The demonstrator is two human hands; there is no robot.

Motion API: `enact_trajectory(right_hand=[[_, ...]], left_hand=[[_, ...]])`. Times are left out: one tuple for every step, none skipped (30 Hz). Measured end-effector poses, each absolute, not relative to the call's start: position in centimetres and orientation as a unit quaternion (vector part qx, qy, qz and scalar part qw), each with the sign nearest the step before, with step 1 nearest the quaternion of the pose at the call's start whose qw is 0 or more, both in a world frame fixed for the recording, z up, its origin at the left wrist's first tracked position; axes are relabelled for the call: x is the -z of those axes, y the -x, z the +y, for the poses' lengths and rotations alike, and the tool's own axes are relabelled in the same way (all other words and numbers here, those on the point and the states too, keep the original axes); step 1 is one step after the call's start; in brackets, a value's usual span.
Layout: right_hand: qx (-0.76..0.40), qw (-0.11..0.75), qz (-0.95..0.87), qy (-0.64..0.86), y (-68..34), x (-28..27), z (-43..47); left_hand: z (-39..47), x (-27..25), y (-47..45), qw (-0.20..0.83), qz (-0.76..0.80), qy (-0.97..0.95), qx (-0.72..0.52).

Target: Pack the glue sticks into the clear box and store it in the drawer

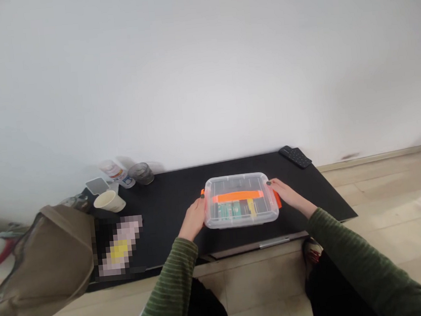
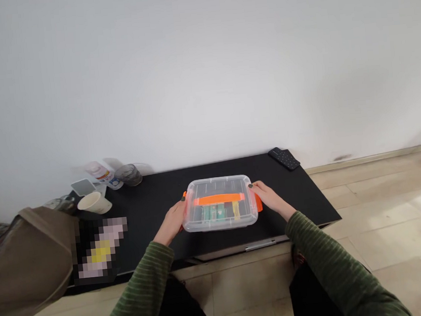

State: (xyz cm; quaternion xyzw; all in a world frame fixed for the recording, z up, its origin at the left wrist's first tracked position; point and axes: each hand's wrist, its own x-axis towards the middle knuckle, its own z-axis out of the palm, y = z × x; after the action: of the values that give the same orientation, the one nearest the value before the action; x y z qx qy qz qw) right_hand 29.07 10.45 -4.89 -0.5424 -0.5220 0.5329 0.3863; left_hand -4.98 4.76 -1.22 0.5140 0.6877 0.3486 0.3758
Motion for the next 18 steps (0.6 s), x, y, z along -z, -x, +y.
enact_trajectory(right_hand=[[-0.497,0.4,-0.543,0.546,-29.0,4.7,10.7],[-0.472,0.416,-0.556,0.543,-28.8,4.5,10.9],[-0.457,0.428,-0.567,0.536,-28.5,4.3,11.0],[-0.447,0.431,-0.581,0.526,-28.0,4.2,11.1],[-0.437,0.426,-0.598,0.519,-27.6,4.0,11.1],[-0.426,0.416,-0.616,0.516,-27.1,3.8,11.0],[-0.412,0.407,-0.631,0.517,-26.7,3.5,10.8],[-0.394,0.398,-0.641,0.524,-26.4,3.3,10.6],[-0.375,0.393,-0.648,0.534,-26.2,3.0,10.3],[-0.356,0.389,-0.653,0.544,-26.0,2.7,10.1],[-0.339,0.385,-0.658,0.551,-26.0,2.4,9.9],[-0.322,0.384,-0.663,0.556,-26.0,2.1,9.7],[-0.306,0.385,-0.668,0.559,-26.0,1.9,9.5],[-0.292,0.389,-0.672,0.559,-26.0,1.7,9.4],[-0.281,0.394,-0.675,0.557,-26.0,1.5,9.2],[-0.273,0.399,-0.678,0.553,-26.0,1.4,9.1],[-0.268,0.407,-0.681,0.547,-25.9,1.2,9.0],[-0.267,0.418,-0.681,0.539,-25.8,1.0,8.8]], left_hand=[[4.8,1.3,5.0,0.373,0.685,-0.517,-0.352],[4.9,1.3,5.0,0.372,0.684,-0.518,-0.354],[4.9,1.4,4.9,0.371,0.686,-0.517,-0.355],[5.1,1.4,4.9,0.37,0.688,-0.515,-0.353],[5.2,1.4,4.8,0.369,0.69,-0.514,-0.35],[5.3,1.5,4.8,0.367,0.693,-0.515,-0.347],[5.3,1.5,4.8,0.364,0.694,-0.516,-0.345],[5.4,1.5,4.8,0.36,0.695,-0.518,-0.344],[5.4,1.5,4.8,0.357,0.697,-0.518,-0.344],[5.4,1.5,4.8,0.355,0.698,-0.517,-0.345],[5.4,1.5,4.8,0.355,0.7,-0.515,-0.345],[5.3,1.4,4.9,0.355,0.701,-0.514,-0.343],[5.3,1.4,4.9,0.354,0.703,-0.513,-0.341],[5.2,1.3,4.9,0.35,0.705,-0.514,-0.34],[5.2,1.2,4.9,0.344,0.707,-0.517,-0.339],[5.1,1.1,4.9,0.337,0.708,-0.52,-0.338],[5.1,1.0,4.9,0.33,0.711,-0.521,-0.338],[5.0,0.9,4.9,0.326,0.712,-0.522,-0.338]])
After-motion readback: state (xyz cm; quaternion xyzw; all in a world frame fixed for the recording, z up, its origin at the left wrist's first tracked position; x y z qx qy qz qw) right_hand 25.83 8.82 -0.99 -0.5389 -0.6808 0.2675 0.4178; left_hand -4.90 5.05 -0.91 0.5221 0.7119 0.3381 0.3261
